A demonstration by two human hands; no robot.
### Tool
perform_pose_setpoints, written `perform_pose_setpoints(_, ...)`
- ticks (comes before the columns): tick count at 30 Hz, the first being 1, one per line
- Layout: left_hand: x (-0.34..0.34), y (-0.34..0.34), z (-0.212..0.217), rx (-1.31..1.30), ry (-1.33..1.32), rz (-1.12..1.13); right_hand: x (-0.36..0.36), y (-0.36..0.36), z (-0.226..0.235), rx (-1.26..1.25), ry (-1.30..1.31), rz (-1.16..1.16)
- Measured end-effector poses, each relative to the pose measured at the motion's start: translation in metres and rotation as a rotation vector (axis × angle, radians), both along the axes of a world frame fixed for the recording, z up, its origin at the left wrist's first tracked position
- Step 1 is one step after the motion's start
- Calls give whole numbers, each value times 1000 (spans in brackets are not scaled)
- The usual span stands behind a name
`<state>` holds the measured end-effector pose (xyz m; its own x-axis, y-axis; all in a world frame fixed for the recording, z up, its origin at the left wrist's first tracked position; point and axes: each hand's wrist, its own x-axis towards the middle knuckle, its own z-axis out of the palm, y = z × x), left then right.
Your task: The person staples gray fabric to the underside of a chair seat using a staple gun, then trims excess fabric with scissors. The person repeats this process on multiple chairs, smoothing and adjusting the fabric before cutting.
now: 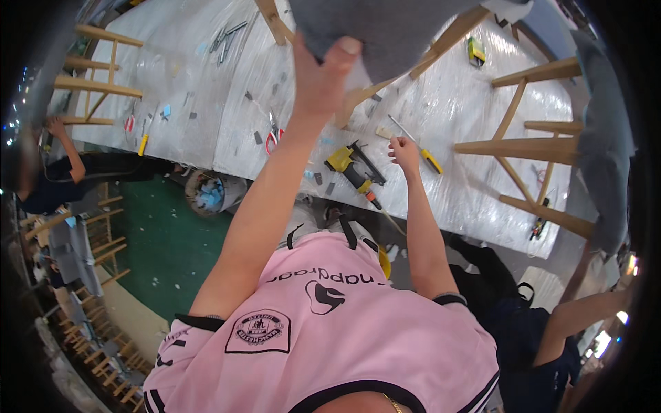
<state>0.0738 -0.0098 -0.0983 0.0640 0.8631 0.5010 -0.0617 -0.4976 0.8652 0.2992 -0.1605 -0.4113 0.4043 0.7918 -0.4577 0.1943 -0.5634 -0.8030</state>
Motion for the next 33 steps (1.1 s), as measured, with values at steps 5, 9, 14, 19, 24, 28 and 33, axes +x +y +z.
perform_pose_setpoints(5,-8,10,-14,-4,-226,-99,-19,8,-90,116,-754,222)
perform_pose_setpoints(9,-11,5,-14,-199,-347,-27,-28,42,-58,-197,-570,207)
perform_pose_setpoints(14,1,2,2,-169,-306,-157,-18,35,-70,-178,-636,226)
perform_pose_setpoints(19,7,-4,22,-198,-180,-52,-19,61,-50,-208,-683,195)
perform_pose_setpoints(24,4,-2,9,-154,-112,-34,-30,68,-62,-306,-599,177)
perform_pose_setpoints(28,4,-8,21,-145,-165,-73,-19,49,-75,-250,-725,262)
perform_pose_setpoints(33,8,-12,19,-171,-236,-96,5,22,-41,-89,-613,199)
